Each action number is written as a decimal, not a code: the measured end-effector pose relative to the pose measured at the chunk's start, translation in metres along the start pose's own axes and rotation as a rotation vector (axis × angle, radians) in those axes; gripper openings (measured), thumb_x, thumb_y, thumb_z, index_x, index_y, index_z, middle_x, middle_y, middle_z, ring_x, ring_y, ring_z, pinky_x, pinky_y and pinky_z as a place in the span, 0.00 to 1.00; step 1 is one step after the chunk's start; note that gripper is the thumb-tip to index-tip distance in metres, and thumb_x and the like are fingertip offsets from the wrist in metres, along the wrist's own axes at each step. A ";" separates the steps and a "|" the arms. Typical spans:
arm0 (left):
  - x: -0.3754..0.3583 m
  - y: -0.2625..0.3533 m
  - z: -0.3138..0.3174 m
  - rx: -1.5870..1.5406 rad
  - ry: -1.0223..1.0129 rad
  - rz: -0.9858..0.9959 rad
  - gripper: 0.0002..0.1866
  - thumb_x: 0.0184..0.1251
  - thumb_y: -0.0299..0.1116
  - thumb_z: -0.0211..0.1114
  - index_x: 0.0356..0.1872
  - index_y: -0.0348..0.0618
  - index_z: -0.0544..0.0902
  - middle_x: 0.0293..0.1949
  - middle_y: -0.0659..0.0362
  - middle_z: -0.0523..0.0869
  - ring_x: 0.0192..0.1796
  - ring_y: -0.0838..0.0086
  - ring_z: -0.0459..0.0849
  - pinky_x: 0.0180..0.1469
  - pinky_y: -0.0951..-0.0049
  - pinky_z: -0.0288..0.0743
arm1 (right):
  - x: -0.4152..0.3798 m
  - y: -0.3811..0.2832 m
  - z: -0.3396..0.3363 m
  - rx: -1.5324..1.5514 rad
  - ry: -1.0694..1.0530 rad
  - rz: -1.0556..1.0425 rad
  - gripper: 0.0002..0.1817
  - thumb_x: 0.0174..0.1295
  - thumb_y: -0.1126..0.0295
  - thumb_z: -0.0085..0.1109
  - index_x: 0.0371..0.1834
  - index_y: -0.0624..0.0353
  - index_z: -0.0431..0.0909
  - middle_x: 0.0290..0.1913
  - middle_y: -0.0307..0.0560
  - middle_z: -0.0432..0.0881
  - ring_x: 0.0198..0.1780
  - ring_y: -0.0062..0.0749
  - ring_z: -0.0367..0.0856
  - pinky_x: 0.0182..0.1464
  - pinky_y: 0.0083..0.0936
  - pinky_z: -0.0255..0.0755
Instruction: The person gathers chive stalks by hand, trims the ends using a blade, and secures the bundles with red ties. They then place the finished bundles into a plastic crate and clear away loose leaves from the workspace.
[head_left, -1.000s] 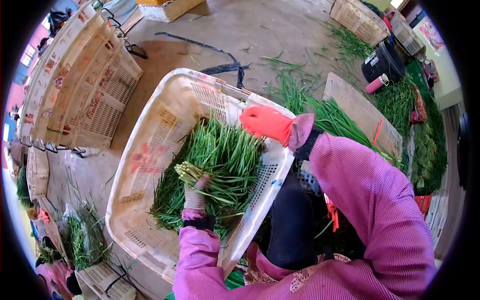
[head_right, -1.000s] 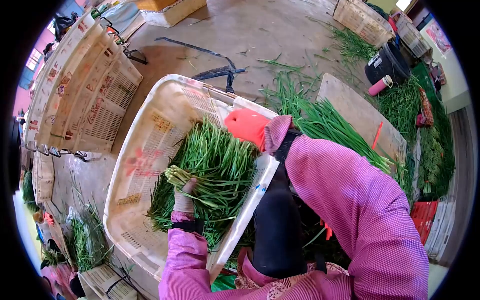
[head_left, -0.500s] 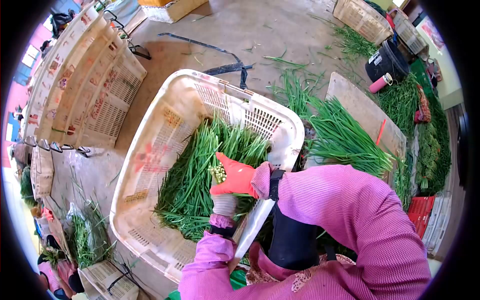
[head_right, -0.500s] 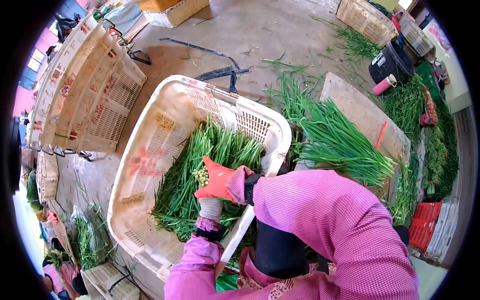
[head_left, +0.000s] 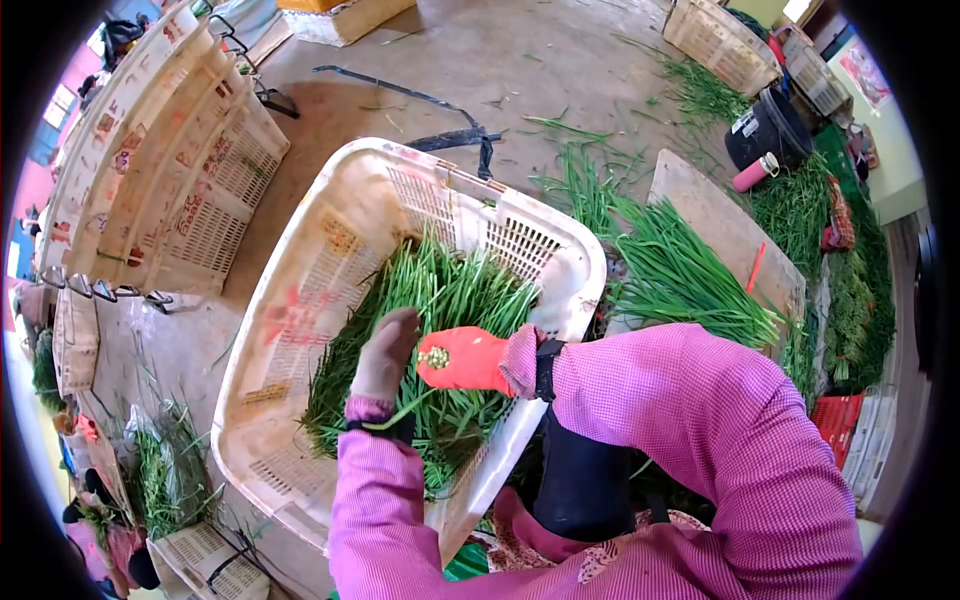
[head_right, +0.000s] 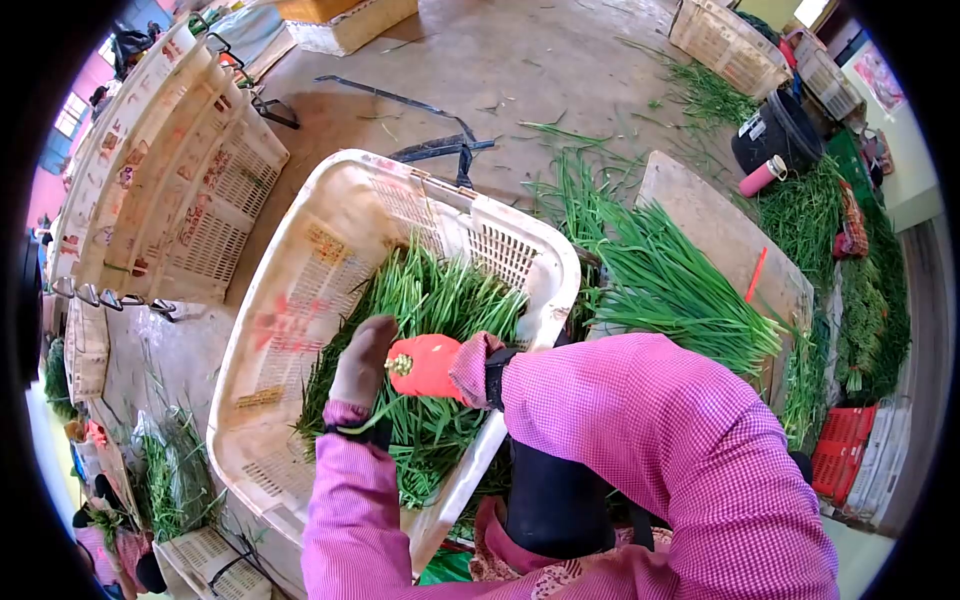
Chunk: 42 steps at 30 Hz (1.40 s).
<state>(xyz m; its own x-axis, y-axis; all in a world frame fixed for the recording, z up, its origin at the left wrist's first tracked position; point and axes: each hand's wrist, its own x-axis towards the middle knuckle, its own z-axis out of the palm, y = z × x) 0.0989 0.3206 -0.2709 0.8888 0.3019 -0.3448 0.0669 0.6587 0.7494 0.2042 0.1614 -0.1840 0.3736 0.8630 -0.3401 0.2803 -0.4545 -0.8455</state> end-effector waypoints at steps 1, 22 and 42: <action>0.006 0.012 0.022 0.217 -0.042 -0.153 0.22 0.70 0.37 0.55 0.61 0.36 0.75 0.59 0.56 0.80 0.61 0.69 0.76 0.66 0.69 0.66 | 0.000 0.002 0.003 -0.019 -0.020 -0.046 0.21 0.57 0.52 0.64 0.46 0.55 0.81 0.38 0.55 0.84 0.41 0.46 0.84 0.47 0.35 0.77; -0.069 0.024 -0.033 1.223 0.587 0.113 0.23 0.64 0.35 0.58 0.60 0.38 0.77 0.55 0.44 0.83 0.56 0.54 0.81 0.60 0.64 0.72 | -0.151 -0.123 -0.246 0.658 0.581 -0.380 0.13 0.60 0.64 0.64 0.45 0.57 0.80 0.41 0.40 0.86 0.38 0.21 0.82 0.38 0.17 0.75; -0.286 -0.054 0.396 -0.337 -0.673 -0.594 0.36 0.69 0.61 0.56 0.69 0.46 0.68 0.58 0.52 0.81 0.55 0.62 0.81 0.60 0.61 0.75 | -0.486 -0.058 -0.024 -0.835 0.507 -0.956 0.10 0.53 0.71 0.59 0.39 0.55 0.76 0.55 0.43 0.81 0.70 0.49 0.70 0.76 0.53 0.49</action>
<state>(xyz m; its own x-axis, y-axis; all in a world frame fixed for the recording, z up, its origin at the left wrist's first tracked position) 0.0204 -0.0746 0.0110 0.8330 -0.5351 -0.1408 0.5498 0.7721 0.3188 0.0276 -0.2371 0.0399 -0.0358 0.8201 0.5710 0.9878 0.1159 -0.1045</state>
